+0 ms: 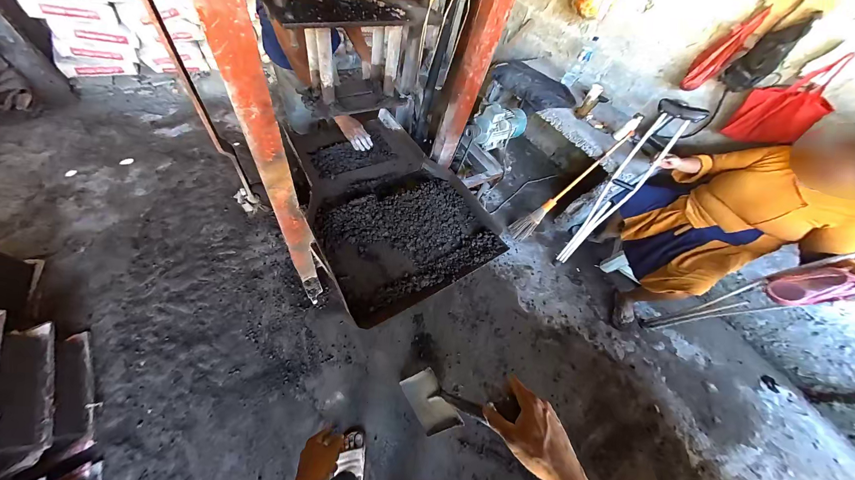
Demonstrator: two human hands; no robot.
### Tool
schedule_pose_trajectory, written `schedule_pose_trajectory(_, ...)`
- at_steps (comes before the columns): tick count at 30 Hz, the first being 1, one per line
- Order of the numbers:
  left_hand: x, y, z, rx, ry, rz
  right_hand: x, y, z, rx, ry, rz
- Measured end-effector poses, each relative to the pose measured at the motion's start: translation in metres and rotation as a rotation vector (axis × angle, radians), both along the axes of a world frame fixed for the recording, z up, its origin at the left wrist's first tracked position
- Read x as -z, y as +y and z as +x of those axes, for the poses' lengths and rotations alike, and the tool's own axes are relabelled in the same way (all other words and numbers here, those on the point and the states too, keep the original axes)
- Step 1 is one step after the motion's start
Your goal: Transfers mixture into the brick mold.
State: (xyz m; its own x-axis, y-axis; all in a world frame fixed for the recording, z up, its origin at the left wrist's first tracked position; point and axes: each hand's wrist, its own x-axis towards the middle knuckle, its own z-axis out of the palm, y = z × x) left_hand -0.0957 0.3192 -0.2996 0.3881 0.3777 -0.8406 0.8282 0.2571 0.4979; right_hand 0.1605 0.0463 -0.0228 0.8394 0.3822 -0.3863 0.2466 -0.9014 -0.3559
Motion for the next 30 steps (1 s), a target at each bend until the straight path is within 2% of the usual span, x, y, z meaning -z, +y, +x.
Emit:
schedule_pose_trajectory(7,0.010,0.052,-0.028,-0.020,0.021,0.055,0.002,0.016,-0.004,-0.001,0.011,-0.032)
schedule_pose_trajectory(13,-0.013,0.077,-0.039,-0.145,0.024,0.090,0.002,0.033,-0.008,-0.058,0.018,-0.025)
schedule_pose_trajectory(20,-0.042,0.038,-0.055,-0.245,-0.003,0.073,-0.002,0.058,-0.008,-0.155,0.101,-0.038)
schedule_pose_trajectory(26,-0.041,-0.001,-0.073,-0.232,0.041,0.052,-0.001,0.052,-0.010,-0.182,0.104,-0.060)
schedule_pose_trajectory(30,-0.036,-0.005,-0.086,-0.264,0.042,0.054,-0.005,0.064,-0.013,-0.191,0.143,-0.009)
